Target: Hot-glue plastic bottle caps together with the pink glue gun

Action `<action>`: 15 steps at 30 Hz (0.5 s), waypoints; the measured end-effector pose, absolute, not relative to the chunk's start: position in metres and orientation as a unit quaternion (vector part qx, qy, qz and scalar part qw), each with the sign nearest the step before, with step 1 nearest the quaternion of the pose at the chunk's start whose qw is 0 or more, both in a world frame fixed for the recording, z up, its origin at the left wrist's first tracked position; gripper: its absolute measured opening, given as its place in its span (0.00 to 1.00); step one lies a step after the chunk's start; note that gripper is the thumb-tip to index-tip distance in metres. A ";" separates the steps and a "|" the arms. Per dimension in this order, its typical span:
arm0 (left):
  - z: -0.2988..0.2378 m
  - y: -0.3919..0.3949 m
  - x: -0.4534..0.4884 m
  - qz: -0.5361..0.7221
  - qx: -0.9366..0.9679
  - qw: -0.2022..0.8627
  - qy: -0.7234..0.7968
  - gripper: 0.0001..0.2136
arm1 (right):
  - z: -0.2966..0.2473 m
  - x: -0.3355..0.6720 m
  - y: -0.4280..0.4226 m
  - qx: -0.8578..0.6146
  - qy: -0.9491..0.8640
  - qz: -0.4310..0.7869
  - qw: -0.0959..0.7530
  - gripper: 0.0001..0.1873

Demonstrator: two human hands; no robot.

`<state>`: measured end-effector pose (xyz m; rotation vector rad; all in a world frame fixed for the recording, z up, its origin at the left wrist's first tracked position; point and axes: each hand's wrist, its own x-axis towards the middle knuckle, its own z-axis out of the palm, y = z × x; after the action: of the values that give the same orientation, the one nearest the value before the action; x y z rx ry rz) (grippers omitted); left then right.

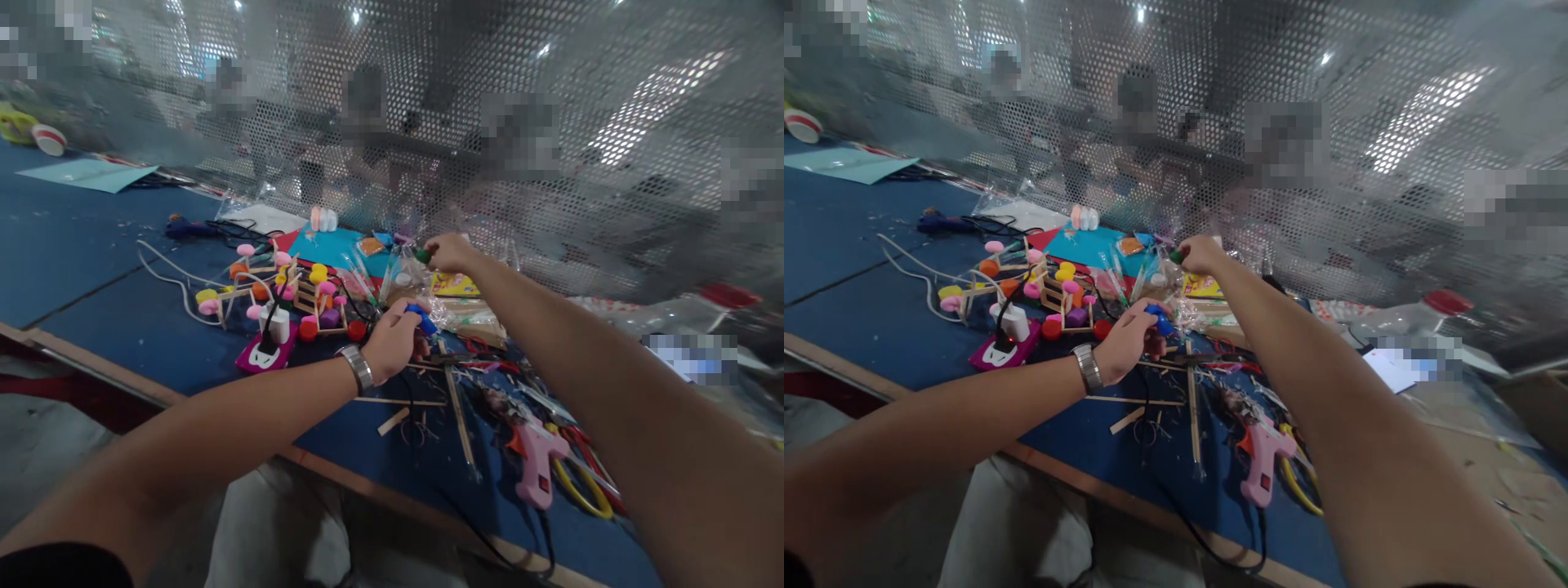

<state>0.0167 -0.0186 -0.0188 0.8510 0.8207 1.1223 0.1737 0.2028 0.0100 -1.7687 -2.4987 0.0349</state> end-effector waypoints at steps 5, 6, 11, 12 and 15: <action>-0.018 -0.019 0.017 0.502 0.374 0.689 0.364 0.06 | 0.021 0.186 0.176 -0.591 -0.798 0.044 0.112 0.11; -0.018 -0.019 0.018 0.503 0.375 0.688 0.365 0.05 | 0.022 0.190 0.170 -0.588 -0.793 0.065 0.145 0.09; -0.019 -0.018 0.019 0.503 0.388 0.676 0.372 0.07 | 0.025 0.211 0.151 -0.591 -0.778 0.111 0.181 0.07; -0.020 -0.018 0.020 0.506 0.389 0.674 0.373 0.07 | 0.028 0.214 0.151 -0.603 -0.770 0.101 0.184 0.07; -0.021 -0.016 0.020 0.508 0.392 0.671 0.372 0.06 | 0.038 0.217 0.157 -0.631 -0.747 0.042 0.206 0.08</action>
<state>0.0202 -0.0161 -0.0212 0.8822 0.8390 1.1447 0.2173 0.1574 0.0382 -1.7594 -2.0807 0.1172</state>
